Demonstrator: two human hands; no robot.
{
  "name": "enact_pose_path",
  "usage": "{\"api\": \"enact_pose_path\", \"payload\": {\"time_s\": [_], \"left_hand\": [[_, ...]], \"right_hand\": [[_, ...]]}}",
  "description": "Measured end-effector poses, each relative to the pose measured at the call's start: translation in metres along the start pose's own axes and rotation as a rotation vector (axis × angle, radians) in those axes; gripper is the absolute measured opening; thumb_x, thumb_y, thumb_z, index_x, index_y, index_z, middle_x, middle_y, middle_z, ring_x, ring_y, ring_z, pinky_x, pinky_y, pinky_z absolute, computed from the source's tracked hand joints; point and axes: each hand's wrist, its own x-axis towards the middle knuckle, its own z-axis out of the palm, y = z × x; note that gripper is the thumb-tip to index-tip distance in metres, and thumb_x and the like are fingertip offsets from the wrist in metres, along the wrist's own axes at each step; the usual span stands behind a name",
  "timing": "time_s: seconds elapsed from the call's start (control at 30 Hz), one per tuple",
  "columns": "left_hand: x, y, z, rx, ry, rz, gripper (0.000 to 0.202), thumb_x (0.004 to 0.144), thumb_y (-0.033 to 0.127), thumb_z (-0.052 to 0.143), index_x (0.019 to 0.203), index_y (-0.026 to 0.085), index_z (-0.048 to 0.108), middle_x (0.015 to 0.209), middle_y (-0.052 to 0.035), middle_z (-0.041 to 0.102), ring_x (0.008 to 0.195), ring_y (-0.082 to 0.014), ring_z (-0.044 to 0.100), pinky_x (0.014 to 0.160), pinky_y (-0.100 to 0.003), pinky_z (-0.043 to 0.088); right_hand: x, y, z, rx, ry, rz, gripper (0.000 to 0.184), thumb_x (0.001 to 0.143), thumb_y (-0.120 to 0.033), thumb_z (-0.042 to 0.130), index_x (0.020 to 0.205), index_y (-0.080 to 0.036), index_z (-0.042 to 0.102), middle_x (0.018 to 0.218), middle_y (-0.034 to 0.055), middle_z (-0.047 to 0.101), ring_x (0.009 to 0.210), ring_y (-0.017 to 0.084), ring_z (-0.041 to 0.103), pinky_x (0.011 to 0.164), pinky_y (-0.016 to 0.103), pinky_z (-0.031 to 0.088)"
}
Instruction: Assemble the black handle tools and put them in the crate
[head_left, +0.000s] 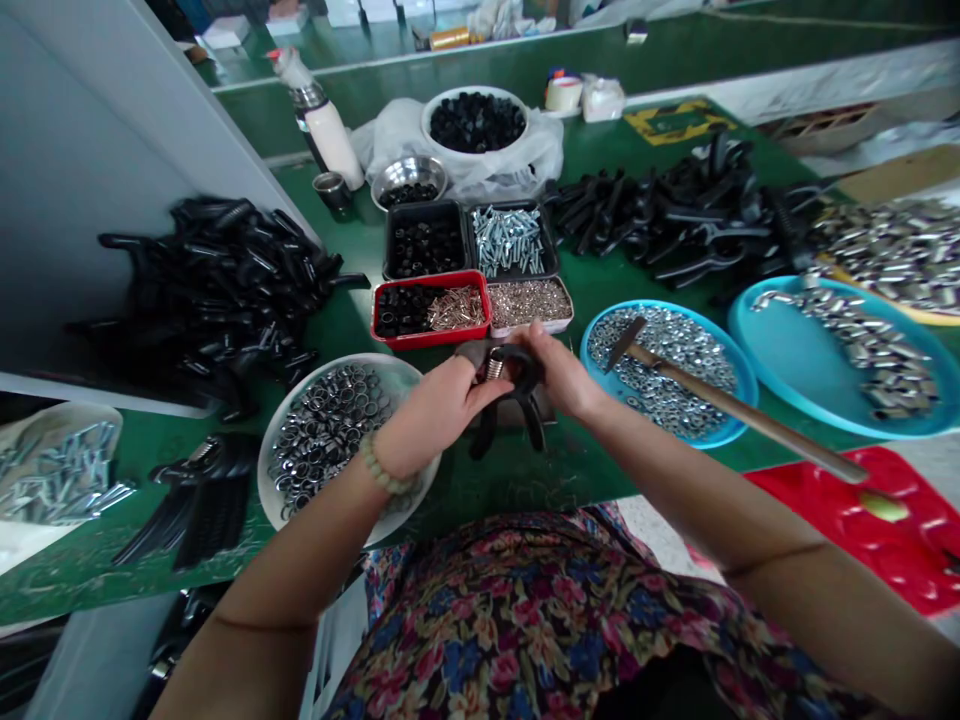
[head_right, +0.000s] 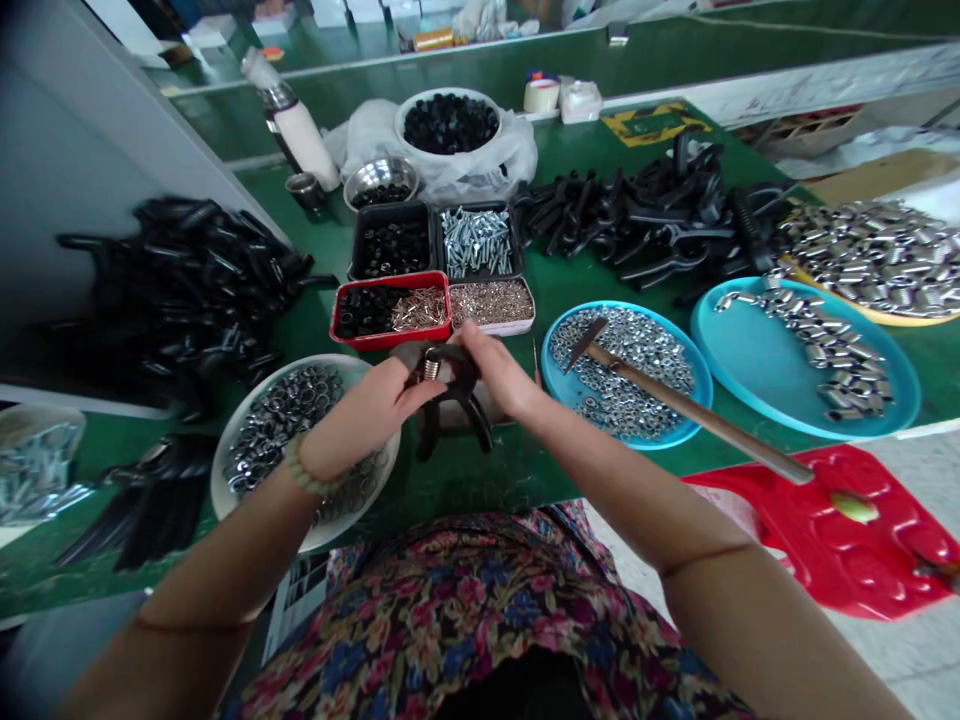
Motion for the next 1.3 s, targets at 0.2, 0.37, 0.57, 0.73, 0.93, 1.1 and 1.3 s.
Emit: {"api": "enact_pose_path", "payload": {"time_s": [0.2, 0.37, 0.57, 0.73, 0.93, 1.1, 1.3], "left_hand": [[-0.014, -0.011, 0.021, 0.351, 0.061, 0.185, 0.019, 0.091, 0.017, 0.048, 0.107, 0.015, 0.059, 0.108, -0.0107, 0.060, 0.102, -0.0227, 0.055, 0.091, -0.037, 0.046], [-0.006, -0.025, 0.055, 0.571, -0.195, 0.256, 0.021, 0.091, 0.014, 0.044, 0.102, 0.014, 0.062, 0.110, -0.0119, 0.058, 0.098, -0.0228, 0.055, 0.084, -0.037, 0.049], [0.080, -0.065, -0.012, 0.693, 0.087, -0.088, 0.033, 0.097, 0.017, 0.032, 0.103, 0.007, 0.063, 0.114, -0.0177, 0.059, 0.110, -0.0252, 0.055, 0.094, -0.037, 0.043], [0.125, -0.088, -0.025, 0.684, 0.039, -0.159, 0.028, 0.092, 0.012, 0.038, 0.100, 0.009, 0.064, 0.104, -0.0176, 0.065, 0.098, -0.0253, 0.063, 0.087, -0.036, 0.045], [0.120, -0.097, -0.016, 0.600, 0.189, -0.136, 0.025, 0.090, 0.018, 0.042, 0.102, 0.010, 0.062, 0.111, -0.0177, 0.063, 0.098, -0.0264, 0.063, 0.087, -0.035, 0.046], [0.121, -0.103, -0.020, 0.389, 0.315, -0.219, 0.024, 0.086, 0.016, 0.048, 0.106, 0.009, 0.059, 0.097, -0.0141, 0.065, 0.093, -0.0239, 0.062, 0.087, -0.034, 0.047], [0.115, -0.114, -0.018, 0.428, 0.242, -0.079, 0.027, 0.090, 0.013, 0.041, 0.104, 0.008, 0.063, 0.114, -0.0157, 0.057, 0.097, -0.0197, 0.060, 0.096, -0.031, 0.044]], "right_hand": [[0.118, 0.010, 0.003, -1.075, -0.218, -0.328, 0.022, 0.088, -0.032, 0.055, 0.090, -0.014, 0.068, 0.102, 0.0149, 0.067, 0.104, 0.029, 0.051, 0.089, 0.042, 0.034], [0.148, 0.018, 0.024, -1.346, -0.368, -0.377, 0.022, 0.085, -0.010, 0.049, 0.086, -0.011, 0.071, 0.092, 0.0173, 0.069, 0.099, 0.029, 0.051, 0.086, 0.044, 0.030], [0.146, 0.023, 0.020, -1.364, -0.298, -0.390, 0.030, 0.088, -0.017, 0.044, 0.102, -0.008, 0.069, 0.105, 0.0195, 0.066, 0.103, 0.031, 0.050, 0.089, 0.046, 0.027], [0.144, 0.020, 0.019, -1.354, -0.331, -0.394, 0.030, 0.091, -0.013, 0.040, 0.096, -0.010, 0.070, 0.098, 0.0167, 0.067, 0.101, 0.029, 0.051, 0.090, 0.046, 0.027], [0.137, 0.013, 0.009, -1.192, -0.224, -0.395, 0.021, 0.090, -0.018, 0.047, 0.095, -0.014, 0.067, 0.102, 0.0137, 0.066, 0.100, 0.027, 0.052, 0.087, 0.041, 0.032], [0.099, 0.009, -0.012, -0.682, -0.179, -0.247, 0.019, 0.082, -0.013, 0.055, 0.100, -0.014, 0.062, 0.089, 0.0058, 0.067, 0.082, 0.018, 0.058, 0.074, 0.029, 0.040], [0.006, 0.028, -0.043, -0.245, -0.138, 0.071, 0.008, 0.090, -0.027, 0.049, 0.093, -0.022, 0.054, 0.083, 0.0024, 0.071, 0.077, 0.017, 0.066, 0.076, 0.033, 0.049]]}}
